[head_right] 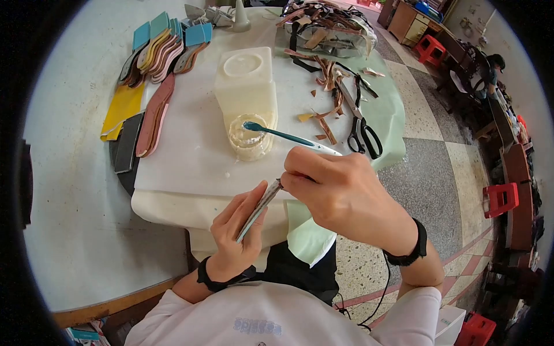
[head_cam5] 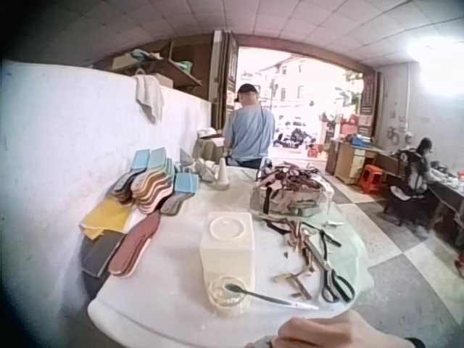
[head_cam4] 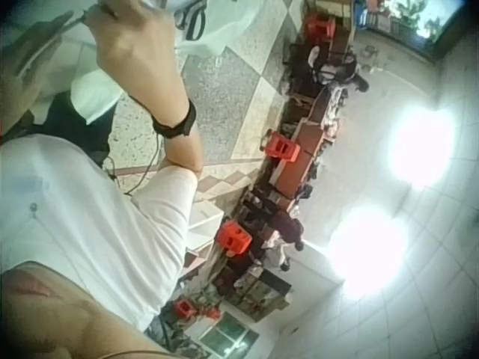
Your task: Applying black lining or tape to shoe insoles and organizing components.
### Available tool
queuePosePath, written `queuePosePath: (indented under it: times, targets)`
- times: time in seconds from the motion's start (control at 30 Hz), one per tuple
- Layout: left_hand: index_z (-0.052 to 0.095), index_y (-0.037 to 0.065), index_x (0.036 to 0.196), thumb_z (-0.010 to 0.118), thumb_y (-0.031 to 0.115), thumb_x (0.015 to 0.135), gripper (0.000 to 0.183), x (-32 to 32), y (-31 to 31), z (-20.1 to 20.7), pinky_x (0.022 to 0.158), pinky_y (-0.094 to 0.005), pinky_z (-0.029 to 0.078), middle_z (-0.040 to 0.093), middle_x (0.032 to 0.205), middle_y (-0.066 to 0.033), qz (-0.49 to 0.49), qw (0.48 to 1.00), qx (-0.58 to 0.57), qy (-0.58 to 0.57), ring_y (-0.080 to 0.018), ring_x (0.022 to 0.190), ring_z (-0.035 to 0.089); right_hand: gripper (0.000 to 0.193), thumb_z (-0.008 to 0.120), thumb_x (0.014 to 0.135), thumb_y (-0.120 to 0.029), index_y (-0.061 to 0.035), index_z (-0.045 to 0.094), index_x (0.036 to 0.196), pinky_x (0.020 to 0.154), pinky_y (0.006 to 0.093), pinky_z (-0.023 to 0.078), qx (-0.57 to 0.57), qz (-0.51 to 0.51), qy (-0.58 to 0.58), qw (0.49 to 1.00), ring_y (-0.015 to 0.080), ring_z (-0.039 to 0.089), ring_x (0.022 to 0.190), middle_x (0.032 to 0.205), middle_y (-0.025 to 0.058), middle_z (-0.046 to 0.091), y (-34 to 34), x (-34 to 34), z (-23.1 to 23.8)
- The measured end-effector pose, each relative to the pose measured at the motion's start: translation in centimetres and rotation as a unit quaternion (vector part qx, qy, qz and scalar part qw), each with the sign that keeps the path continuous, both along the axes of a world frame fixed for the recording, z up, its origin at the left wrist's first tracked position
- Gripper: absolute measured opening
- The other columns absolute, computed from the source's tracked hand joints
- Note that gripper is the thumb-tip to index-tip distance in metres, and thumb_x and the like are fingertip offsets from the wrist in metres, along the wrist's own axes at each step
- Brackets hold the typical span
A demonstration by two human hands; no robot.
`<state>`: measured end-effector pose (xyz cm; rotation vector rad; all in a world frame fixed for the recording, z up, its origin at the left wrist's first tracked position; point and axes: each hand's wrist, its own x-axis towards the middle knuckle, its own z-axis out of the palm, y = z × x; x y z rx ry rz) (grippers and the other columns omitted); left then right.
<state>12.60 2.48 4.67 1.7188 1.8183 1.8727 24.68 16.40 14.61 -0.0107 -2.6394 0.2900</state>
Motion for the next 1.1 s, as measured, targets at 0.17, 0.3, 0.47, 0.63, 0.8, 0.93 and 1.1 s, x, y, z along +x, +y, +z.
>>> queuePosePath:
  times: [0.17,0.3,0.47,0.63,0.8,0.93,1.1]
  targets:
    - [0.059,-0.005,0.116,0.055,-0.009,0.078,0.039,-0.2,-0.5,0.6,0.068,-0.028,0.05,0.063,0.093,-0.0161,0.005,0.999,-0.035,0.018,-0.025,0.076,0.064,0.019,0.063,0.062,0.007,0.0001,0.061,0.08,0.046,0.0305,0.043,0.016,0.02,0.007,1.0,0.0207,0.055,0.055,0.075,0.0059,0.051,-0.1,-0.5,-0.1]
    - [0.059,-0.004,0.117,0.053,-0.012,0.072,0.045,-0.3,-0.5,0.4,0.066,-0.0293,0.05,0.062,0.093,-0.0158,0.018,0.999,-0.028,0.029,-0.0254,0.074,0.063,0.019,0.06,0.063,0.008,0.0009,0.059,0.081,0.046,0.0318,0.042,0.019,0.014,-0.012,1.0,0.0223,0.055,0.057,0.078,0.0072,0.051,-0.4,-0.8,0.1]
    - [0.056,-0.003,0.121,0.052,-0.013,0.069,0.053,0.1,-0.5,0.1,0.064,-0.0305,0.05,0.062,0.091,-0.0149,0.009,0.999,-0.038,-0.003,-0.0278,0.072,0.062,0.015,0.06,0.067,0.001,0.0027,0.054,0.08,0.049,0.0313,0.045,0.074,0.027,-0.054,0.995,0.0211,0.055,0.059,0.08,0.0081,0.046,-0.2,-1.2,0.0]
    - [0.039,-0.001,0.135,0.06,0.011,0.087,0.054,1.1,-0.5,0.8,0.067,-0.0345,0.05,0.061,0.097,-0.0202,-0.067,0.991,-0.105,-0.047,-0.0338,0.082,0.063,0.014,0.061,0.067,-0.003,0.0025,0.054,0.078,0.048,0.0303,0.045,0.122,0.055,-0.098,0.986,0.0183,0.055,0.06,0.079,0.0071,0.043,0.6,-1.2,0.2]
    - [0.028,-0.003,0.139,0.065,0.023,0.084,0.072,0.5,-1.2,2.7,0.079,-0.0402,0.048,0.058,0.106,-0.0245,-0.176,0.949,-0.234,-0.115,-0.0385,0.093,0.06,0.018,0.061,0.063,-0.001,0.0022,0.054,0.079,0.046,0.0319,0.044,0.14,0.094,-0.141,0.975,0.02,0.055,0.058,0.079,0.008,0.047,0.9,-0.6,0.6]
    - [0.04,-0.004,0.129,0.066,0.017,0.081,0.058,0.6,-0.9,4.2,0.078,-0.0412,0.047,0.055,0.109,-0.0233,-0.139,0.96,-0.238,-0.042,-0.0403,0.097,0.057,0.011,0.06,0.072,-0.007,-0.0006,0.053,0.078,0.045,0.0298,0.044,0.175,0.098,-0.163,0.966,0.0154,0.053,0.056,0.077,0.0047,0.045,0.6,-0.6,0.7]
    - [0.051,0.001,0.113,0.056,-0.013,0.069,0.046,0.7,1.7,3.8,0.072,-0.0403,0.048,0.056,0.106,-0.0162,-0.051,0.989,-0.128,-0.046,-0.0386,0.091,0.057,0.014,0.059,0.076,-0.009,-0.001,0.05,0.082,0.044,0.0303,0.044,0.148,0.07,-0.149,0.975,0.0151,0.052,0.055,0.073,0.0039,0.044,0.2,-1.0,1.0]
